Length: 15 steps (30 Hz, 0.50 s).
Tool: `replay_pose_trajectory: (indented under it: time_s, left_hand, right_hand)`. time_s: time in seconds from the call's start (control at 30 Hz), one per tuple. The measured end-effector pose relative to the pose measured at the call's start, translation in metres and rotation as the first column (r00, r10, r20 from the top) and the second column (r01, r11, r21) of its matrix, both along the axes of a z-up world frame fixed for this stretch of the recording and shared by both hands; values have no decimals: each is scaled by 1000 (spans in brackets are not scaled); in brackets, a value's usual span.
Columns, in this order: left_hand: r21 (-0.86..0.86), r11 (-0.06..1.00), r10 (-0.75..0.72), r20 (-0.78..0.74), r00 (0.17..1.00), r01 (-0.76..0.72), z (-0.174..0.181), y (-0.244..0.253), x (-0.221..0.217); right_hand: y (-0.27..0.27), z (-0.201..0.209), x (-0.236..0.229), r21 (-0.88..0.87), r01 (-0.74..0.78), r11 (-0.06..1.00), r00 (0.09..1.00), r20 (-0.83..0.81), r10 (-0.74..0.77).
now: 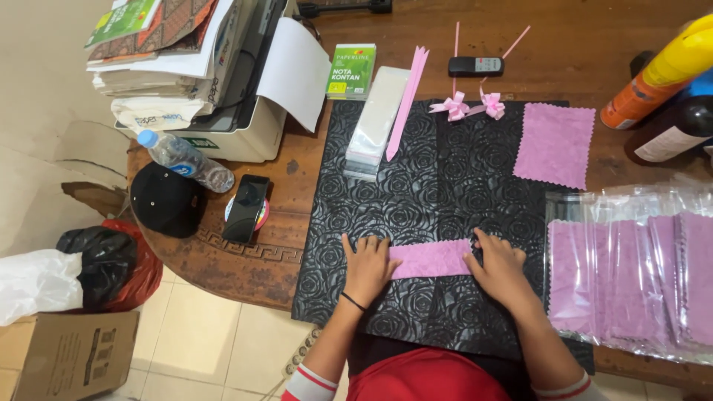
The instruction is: The person packages textile products by folding a purple cloth and placing it into a clear plastic sleeve with a decorative ribbon, then organizing the finished items on a table.
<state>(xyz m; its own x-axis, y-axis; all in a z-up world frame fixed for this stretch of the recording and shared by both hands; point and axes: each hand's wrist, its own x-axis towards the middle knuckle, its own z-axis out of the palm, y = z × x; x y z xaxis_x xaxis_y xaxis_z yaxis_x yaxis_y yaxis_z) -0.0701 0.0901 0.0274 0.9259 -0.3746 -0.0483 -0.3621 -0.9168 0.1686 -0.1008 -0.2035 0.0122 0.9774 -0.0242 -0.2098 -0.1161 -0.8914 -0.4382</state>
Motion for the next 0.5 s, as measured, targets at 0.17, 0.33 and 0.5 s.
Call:
replay_pose_trajectory:
  time_s: [0.17, 0.33, 0.5]
  left_hand:
    - [-92, 996, -16, -57, 998, 11, -16, 10, 9]
    - [-368, 923, 54, -158, 986, -109, 2, 10, -1]
    - [-551, 756, 113, -424, 899, -354, 45, 6, -11]
  right_hand:
    - [4, -1, 15, -87, -39, 995, 999, -21, 37]
    - [5, 0, 10, -34, -44, 998, 999, 11, 44]
    - [3, 8, -3, 169, 8, 986, 995, 98, -25]
